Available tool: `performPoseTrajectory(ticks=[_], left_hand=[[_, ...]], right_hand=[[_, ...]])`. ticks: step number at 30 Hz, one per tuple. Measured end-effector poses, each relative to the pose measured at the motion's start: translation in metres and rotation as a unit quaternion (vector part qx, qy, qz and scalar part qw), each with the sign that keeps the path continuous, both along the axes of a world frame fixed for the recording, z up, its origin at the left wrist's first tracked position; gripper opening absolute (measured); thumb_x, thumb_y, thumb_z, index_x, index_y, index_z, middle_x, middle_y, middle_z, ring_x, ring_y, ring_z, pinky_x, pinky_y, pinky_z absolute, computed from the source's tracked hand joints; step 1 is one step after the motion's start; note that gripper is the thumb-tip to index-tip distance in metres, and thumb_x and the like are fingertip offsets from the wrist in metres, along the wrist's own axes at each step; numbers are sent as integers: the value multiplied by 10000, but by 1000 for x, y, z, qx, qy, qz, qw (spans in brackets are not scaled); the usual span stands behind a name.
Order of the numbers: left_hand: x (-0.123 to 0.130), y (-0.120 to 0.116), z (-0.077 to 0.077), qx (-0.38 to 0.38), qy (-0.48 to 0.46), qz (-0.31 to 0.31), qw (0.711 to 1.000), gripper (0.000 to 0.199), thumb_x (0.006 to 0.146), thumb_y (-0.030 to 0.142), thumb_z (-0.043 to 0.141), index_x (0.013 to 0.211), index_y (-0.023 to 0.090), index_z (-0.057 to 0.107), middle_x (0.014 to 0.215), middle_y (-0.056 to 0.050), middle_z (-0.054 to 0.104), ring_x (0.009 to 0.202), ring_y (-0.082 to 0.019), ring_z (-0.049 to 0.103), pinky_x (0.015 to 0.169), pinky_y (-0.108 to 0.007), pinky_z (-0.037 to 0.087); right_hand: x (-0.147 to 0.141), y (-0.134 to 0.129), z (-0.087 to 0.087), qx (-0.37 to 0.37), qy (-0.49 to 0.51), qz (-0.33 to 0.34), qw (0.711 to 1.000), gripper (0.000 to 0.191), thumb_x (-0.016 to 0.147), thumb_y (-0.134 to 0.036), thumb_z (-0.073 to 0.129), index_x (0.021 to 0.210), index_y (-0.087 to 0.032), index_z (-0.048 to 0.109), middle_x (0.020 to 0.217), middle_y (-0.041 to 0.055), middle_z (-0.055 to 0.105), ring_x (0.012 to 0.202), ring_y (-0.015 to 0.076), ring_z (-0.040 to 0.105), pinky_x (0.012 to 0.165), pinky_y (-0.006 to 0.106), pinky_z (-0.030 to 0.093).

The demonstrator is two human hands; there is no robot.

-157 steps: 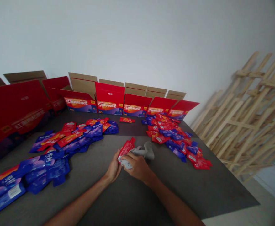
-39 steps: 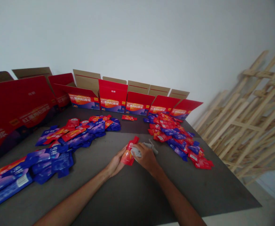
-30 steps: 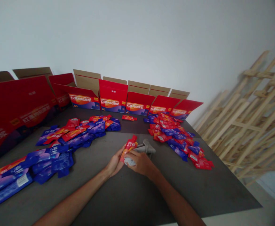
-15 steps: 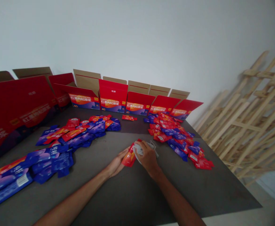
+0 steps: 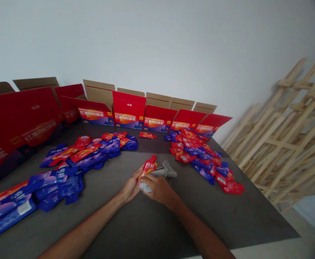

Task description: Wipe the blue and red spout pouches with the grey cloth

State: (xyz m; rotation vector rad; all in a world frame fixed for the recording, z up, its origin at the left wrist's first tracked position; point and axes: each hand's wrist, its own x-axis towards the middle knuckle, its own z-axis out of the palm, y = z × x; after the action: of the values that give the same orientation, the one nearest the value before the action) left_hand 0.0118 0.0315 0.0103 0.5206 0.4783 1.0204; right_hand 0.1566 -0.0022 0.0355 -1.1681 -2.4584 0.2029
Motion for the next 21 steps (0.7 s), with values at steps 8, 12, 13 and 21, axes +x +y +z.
performPoseTrajectory(ticks=[8, 12, 13, 21], left_hand=[[2, -2, -5, 35, 3, -30, 999, 292, 877, 248, 651, 1145, 140, 694, 1105, -101, 741, 1070, -225, 667, 1033, -339, 430], [3, -5, -2, 39, 9, -40, 998, 312, 889, 261, 638, 1179, 153, 682, 1158, -102, 725, 1141, -224, 637, 1085, -351, 389], [3, -5, -2, 39, 10, -38, 998, 314, 892, 262, 636, 1184, 155, 680, 1163, -101, 723, 1141, -223, 636, 1085, -351, 389], [1, 1, -3, 23, 4, 12, 1000, 290, 894, 272, 631, 1152, 150, 683, 1046, -80, 747, 957, -192, 684, 924, -295, 481]], right_hand=[[17, 14, 1, 59, 106, -165, 979, 299, 894, -199, 595, 1191, -231, 613, 1109, 74, 672, 1000, 209, 652, 846, 316, 512], [24, 18, 3, 77, 136, -204, 966, 259, 933, -234, 552, 1183, -227, 620, 1082, 75, 675, 981, 202, 657, 842, 306, 510], [24, 18, 4, 75, 133, -200, 968, 257, 931, -232, 555, 1180, -226, 619, 1081, 73, 674, 975, 201, 657, 837, 303, 510], [7, 5, -1, -1, 42, -18, 999, 357, 837, -214, 667, 1187, -253, 605, 1140, 33, 667, 978, 186, 655, 789, 271, 507]])
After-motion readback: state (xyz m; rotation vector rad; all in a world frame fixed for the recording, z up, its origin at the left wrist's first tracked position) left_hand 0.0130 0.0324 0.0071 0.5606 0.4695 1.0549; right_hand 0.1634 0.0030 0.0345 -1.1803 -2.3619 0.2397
